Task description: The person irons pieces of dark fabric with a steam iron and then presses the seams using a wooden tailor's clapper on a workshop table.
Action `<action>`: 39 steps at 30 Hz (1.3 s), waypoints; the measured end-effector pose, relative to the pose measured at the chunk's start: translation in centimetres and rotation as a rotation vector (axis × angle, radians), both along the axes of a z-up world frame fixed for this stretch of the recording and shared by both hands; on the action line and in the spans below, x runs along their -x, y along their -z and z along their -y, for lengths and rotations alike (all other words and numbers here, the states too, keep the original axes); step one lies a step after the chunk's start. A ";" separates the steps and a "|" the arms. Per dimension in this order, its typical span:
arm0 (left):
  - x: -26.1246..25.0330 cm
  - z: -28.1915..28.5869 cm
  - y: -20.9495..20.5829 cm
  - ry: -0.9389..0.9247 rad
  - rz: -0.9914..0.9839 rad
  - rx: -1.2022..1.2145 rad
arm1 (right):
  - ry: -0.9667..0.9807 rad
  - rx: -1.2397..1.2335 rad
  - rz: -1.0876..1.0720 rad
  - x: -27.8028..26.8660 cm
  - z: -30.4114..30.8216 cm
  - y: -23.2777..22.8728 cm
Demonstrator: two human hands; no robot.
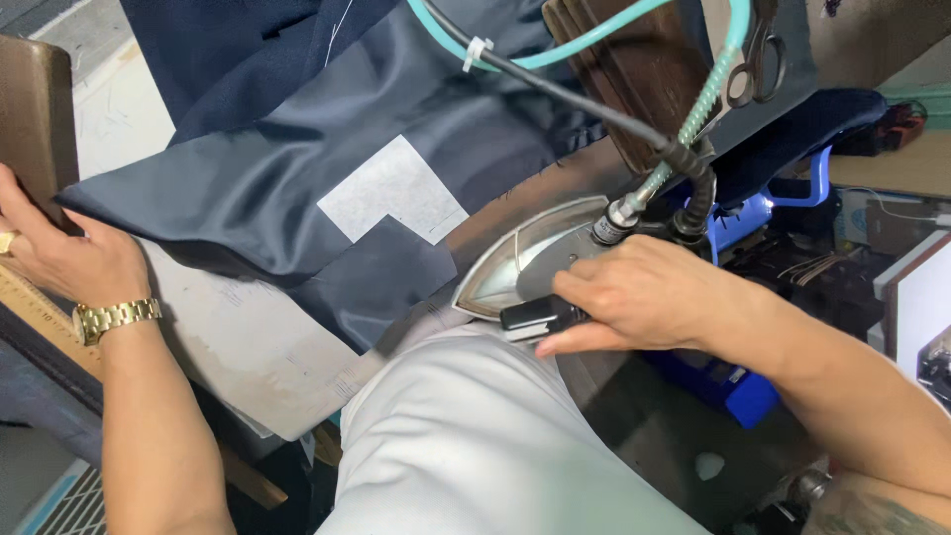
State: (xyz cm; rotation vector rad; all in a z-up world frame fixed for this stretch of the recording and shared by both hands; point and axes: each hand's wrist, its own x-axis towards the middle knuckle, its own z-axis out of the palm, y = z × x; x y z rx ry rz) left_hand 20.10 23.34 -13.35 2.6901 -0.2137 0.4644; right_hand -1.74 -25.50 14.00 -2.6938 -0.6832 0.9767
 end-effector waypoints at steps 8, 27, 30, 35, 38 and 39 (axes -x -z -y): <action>-0.2 0.6 -0.5 0.049 0.056 0.031 | 0.018 -0.083 0.378 -4.9 1.0 -2.4; -0.2 0.1 0.5 -0.021 0.075 -0.026 | -0.245 -0.017 0.454 -10.4 0.0 2.0; -0.3 -0.9 2.5 -0.069 0.102 -0.085 | -0.235 -0.027 0.487 -9.9 -0.7 1.8; -0.5 -1.4 3.2 -0.026 0.140 -0.035 | -0.237 -0.040 0.508 -9.7 -1.3 1.8; -0.5 -1.6 3.9 -0.040 0.191 -0.064 | -0.225 -0.042 0.554 -9.4 -1.7 2.0; -0.5 -1.7 4.1 -0.067 0.200 -0.098 | -0.221 -0.044 0.589 -9.3 -1.9 2.0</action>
